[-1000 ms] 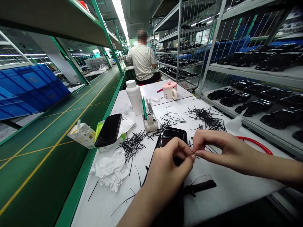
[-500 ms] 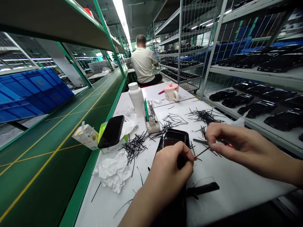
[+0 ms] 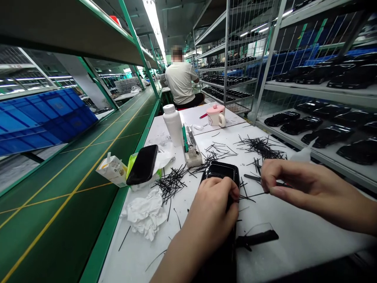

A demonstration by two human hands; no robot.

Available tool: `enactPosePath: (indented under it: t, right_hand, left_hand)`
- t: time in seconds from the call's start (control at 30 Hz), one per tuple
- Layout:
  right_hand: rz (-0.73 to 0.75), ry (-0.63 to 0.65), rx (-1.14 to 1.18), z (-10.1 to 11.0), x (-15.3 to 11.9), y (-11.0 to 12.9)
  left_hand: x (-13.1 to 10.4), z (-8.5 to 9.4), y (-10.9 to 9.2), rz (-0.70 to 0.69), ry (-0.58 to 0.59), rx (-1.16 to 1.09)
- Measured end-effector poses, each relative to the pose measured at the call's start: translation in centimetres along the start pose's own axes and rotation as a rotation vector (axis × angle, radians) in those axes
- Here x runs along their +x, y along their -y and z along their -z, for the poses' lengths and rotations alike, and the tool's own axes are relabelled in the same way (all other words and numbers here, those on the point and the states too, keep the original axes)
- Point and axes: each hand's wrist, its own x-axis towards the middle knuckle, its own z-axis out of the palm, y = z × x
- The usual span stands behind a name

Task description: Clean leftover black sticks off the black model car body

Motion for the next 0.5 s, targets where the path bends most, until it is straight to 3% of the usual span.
enactPosePath:
  t: [0.13, 0.3, 0.5]
  right_hand:
    - [-0.047, -0.015, 0.023, -0.2, 0.3, -1.1]
    - [-0.027, 0.229, -0.214, -2.0, 0.3, -3.0]
    - [0.203, 0.098, -0.292, -3.6, 0.0, -3.9]
  left_hand:
    - [0.0, 0.0, 0.1, 0.005, -0.005, -0.028]
    - [-0.1, -0.3, 0.2, 0.026, -0.025, -0.032]
    - [-0.1, -0.4, 0.1, 0.027, -0.047, 0.003]
